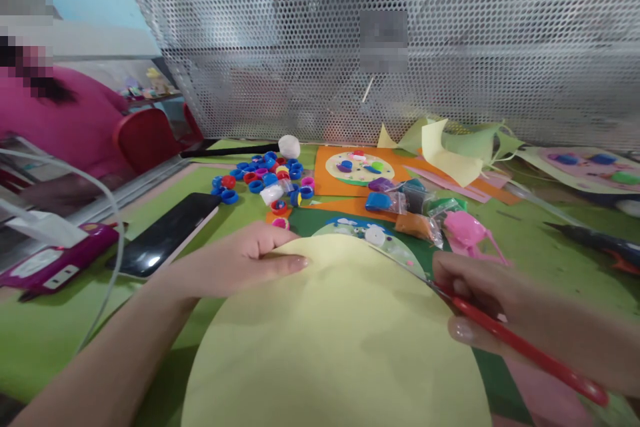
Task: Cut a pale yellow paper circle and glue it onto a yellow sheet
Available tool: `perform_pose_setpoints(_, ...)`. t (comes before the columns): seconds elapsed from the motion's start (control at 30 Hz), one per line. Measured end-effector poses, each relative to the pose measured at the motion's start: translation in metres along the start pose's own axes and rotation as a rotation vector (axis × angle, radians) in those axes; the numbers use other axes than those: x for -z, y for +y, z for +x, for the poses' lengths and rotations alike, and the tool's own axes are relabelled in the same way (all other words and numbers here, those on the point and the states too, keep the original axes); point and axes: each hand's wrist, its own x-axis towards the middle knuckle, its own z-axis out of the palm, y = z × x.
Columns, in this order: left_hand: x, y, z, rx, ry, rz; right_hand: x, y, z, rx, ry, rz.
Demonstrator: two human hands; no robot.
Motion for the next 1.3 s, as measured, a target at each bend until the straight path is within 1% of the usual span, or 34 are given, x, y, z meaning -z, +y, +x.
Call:
perform_pose_setpoints(0.17,-0.001,-0.004,0.001,0.05,-0.029,-0.044,0.0,0.001,0.002,0.014,-0.019,0.05)
perform_pose_setpoints(0.3,0.0,-0.005,0.001,0.08,-0.044,-0.022,-0.001,0.005,0.004,0.038,-0.043,0.12)
perform_pose_setpoints(0.4,0.0,-0.005,0.001,0.098,-0.031,-0.008,-0.003,0.006,0.003,0.061,-0.013,0.155)
perform_pose_setpoints(0.47,0.0,-0.005,0.002,0.111,-0.01,-0.047,-0.004,0.004,0.004,0.059,0.006,0.204)
perform_pose_setpoints(0.53,-0.002,-0.007,0.005,0.116,0.017,-0.164,-0.006,0.001,0.006,0.052,0.009,0.28)
perform_pose_setpoints(0.6,-0.002,-0.01,0.008,0.075,0.052,-0.354,-0.008,-0.003,0.009,0.07,0.045,0.363)
perform_pose_setpoints(0.7,0.0,-0.016,0.009,-0.059,0.102,-0.565,-0.008,-0.006,0.01,0.111,0.127,0.518)
perform_pose_setpoints(0.83,0.006,-0.024,0.008,-0.187,0.159,-0.605,-0.007,-0.003,0.011,0.186,0.179,0.838)
perform_pose_setpoints(0.9,0.007,-0.027,0.009,-0.267,0.181,-0.604,-0.008,0.004,0.013,0.291,0.225,0.975)
perform_pose_setpoints(0.97,0.005,-0.029,0.013,-0.355,0.199,-0.595,-0.011,0.012,0.016,0.413,0.251,1.058)
perform_pose_setpoints(1.0,0.002,-0.029,0.015,-0.385,0.226,-0.582,-0.013,0.016,0.017,0.456,0.258,1.081)
perform_pose_setpoints(1.03,-0.001,-0.029,0.017,-0.389,0.28,-0.56,-0.015,0.018,0.019,0.48,0.261,1.094)
perform_pose_setpoints(1.07,-0.004,-0.028,0.019,-0.366,0.36,-0.531,-0.016,0.02,0.02,0.484,0.258,1.099)
perform_pose_setpoints(1.13,-0.01,-0.024,0.02,-0.278,0.558,-0.44,-0.017,0.02,0.019,0.455,0.251,1.092)
perform_pose_setpoints(1.2,-0.014,-0.02,0.017,-0.193,0.749,-0.303,-0.016,0.015,0.018,0.408,0.249,1.075)
perform_pose_setpoints(1.23,-0.015,-0.018,0.014,-0.174,0.83,-0.229,-0.014,0.012,0.017,0.399,0.244,1.061)
perform_pose_setpoints(1.3,-0.014,-0.015,0.01,-0.144,0.977,-0.094,-0.011,0.007,0.016,0.442,0.223,1.02)
